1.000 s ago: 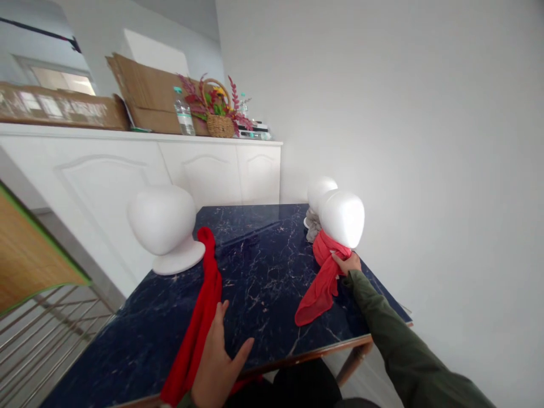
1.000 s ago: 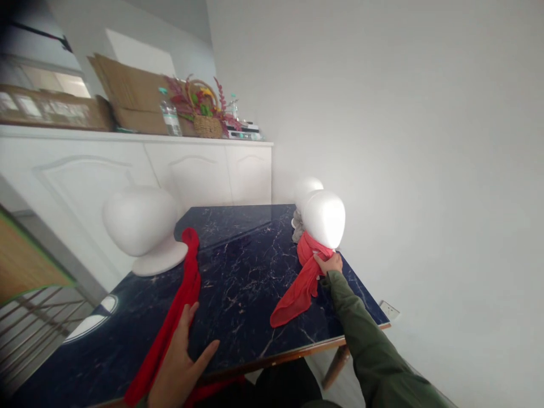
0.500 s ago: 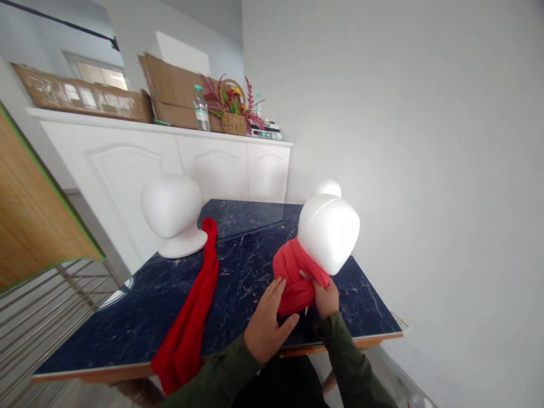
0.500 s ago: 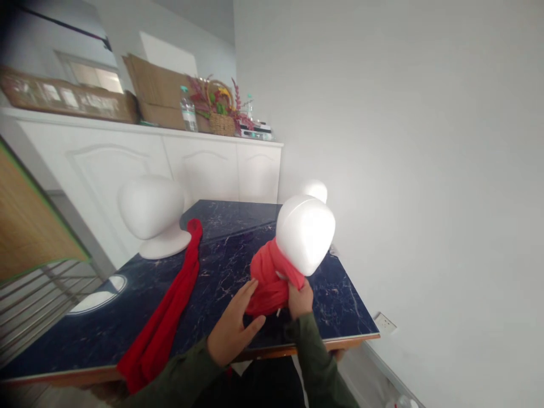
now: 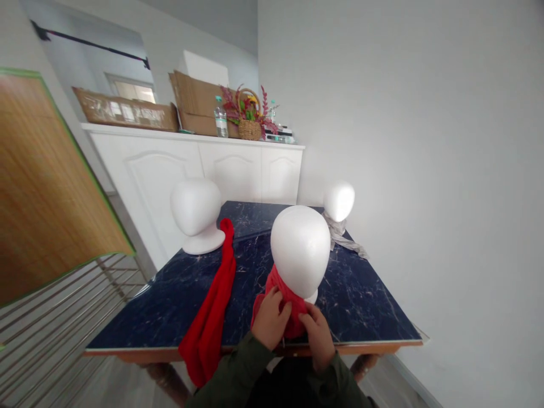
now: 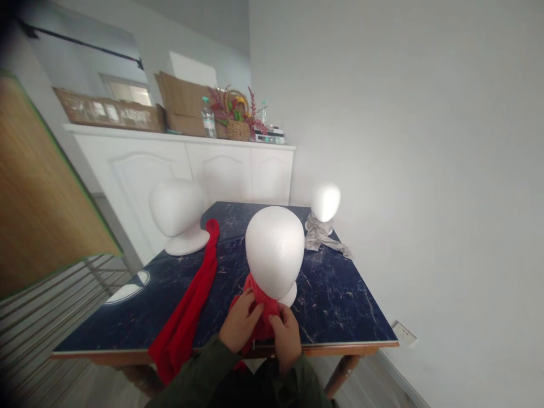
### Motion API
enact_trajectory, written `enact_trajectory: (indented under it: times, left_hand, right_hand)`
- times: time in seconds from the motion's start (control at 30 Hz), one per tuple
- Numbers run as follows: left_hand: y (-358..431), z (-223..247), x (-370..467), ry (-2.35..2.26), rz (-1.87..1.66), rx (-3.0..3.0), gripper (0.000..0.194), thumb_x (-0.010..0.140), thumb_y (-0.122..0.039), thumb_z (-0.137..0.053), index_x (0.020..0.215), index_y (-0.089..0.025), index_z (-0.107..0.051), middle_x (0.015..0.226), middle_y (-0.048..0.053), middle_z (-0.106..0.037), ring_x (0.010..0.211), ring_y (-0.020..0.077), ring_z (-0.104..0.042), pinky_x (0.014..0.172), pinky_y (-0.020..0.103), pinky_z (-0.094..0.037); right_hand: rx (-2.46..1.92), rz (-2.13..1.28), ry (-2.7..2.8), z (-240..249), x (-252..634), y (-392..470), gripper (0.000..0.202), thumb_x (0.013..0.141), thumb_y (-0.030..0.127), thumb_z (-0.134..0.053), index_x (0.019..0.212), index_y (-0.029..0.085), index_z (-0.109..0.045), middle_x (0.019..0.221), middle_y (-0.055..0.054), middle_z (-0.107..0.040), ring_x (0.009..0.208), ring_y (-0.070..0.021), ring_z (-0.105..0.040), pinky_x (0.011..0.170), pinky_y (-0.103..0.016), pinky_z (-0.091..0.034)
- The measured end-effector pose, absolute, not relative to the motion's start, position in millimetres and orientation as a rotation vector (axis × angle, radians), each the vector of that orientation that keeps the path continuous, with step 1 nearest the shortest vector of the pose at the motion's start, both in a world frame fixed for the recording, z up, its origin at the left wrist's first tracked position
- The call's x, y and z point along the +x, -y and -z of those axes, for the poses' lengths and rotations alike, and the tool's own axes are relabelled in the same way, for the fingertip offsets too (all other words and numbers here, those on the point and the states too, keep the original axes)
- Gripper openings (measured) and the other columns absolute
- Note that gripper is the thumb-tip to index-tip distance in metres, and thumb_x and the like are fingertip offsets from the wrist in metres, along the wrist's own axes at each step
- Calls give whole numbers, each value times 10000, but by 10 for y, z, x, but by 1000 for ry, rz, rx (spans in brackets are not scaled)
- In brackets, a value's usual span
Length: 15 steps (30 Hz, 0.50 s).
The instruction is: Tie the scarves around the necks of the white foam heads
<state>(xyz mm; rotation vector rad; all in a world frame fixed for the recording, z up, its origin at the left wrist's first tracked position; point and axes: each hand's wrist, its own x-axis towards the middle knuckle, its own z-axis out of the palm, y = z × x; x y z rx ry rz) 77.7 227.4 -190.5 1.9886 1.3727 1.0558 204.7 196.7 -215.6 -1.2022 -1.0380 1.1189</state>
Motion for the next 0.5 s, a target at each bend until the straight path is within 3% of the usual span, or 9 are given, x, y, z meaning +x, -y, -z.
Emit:
enact_trajectory:
  times: [0.17,0.27,0.4,0.5]
  left_hand:
    - [-2187,1895,685,-1251,-1116,1906,237,835,-290,-412,656,-217,-549,948,63,-649,1096,232,-518,988,392,-368]
    - [-2162,1921,628,-1139,-1163,1661,195,803,-338,-472,708,-205,-579,956,58,-658,1056,237,-545,969,389,-386]
    - [-2302,1880,425,-913,-1302,827,253,746,-336,-540,913,-155,-597,888,80,-683,894,230,-629,818,360,-484]
    - [-2521,1777,165,-838,-1212,483,178,750,-220,-510,861,-124,-610,767,87,-692,808,224,-660,733,327,-522]
  right_hand:
    - [-1055,-1672,931,2030,2013,-2013,504,790,531,-348,959,148,-629,897,-115,-684,833,-224,-642,697,-342,-496]
    - [-913,-1792,775,1979,1998,-2096,370,775,456,-462,915,165,-642,824,-71,-697,709,-180,-638,616,-294,-491]
    - [-816,-1749,241,2016,2008,-2170,107,713,288,-610,682,186,-616,510,37,-623,418,-87,-534,426,-184,-414]
    - [-753,-1686,128,2072,2056,-2164,78,735,256,-570,692,202,-607,584,33,-664,530,-96,-608,526,-196,-476]
